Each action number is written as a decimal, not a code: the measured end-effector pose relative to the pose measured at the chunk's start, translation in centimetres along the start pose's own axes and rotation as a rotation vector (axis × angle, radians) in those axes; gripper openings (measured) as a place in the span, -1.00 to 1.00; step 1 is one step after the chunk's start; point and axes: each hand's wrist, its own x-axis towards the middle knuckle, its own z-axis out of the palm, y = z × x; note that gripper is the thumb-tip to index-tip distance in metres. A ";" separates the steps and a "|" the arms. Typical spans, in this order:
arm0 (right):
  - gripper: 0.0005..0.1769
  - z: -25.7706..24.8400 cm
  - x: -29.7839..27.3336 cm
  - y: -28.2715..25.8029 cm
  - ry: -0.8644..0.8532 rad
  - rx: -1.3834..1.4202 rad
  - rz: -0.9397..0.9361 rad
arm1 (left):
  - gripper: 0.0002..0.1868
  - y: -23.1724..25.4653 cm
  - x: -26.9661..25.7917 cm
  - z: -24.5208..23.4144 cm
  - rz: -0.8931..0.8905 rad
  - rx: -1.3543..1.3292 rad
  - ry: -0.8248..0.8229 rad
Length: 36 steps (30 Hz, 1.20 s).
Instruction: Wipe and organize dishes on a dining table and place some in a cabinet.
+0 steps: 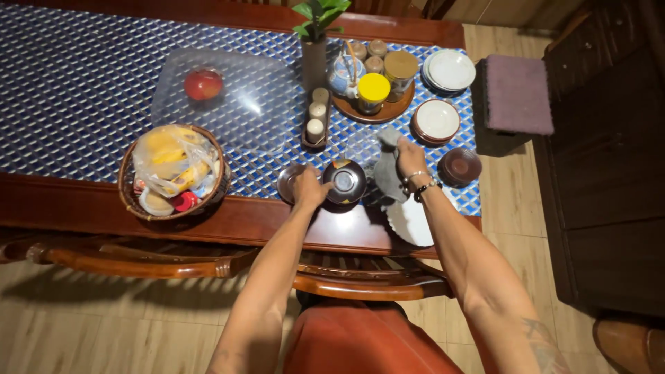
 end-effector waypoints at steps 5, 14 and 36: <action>-0.36 -2.1 -2.1 -3.0 -0.126 0.046 0.125 | -0.68 -0.6 0.8 0.2 -0.109 -0.120 0.002; -0.36 -2.3 -2.4 -5.9 -0.268 0.260 0.255 | -0.76 -2.4 2.6 0.8 -0.155 -0.211 0.015; -0.56 4.6 -11.3 -13.5 -0.691 -0.272 -0.710 | -0.53 2.1 1.6 1.4 -0.045 -0.672 0.205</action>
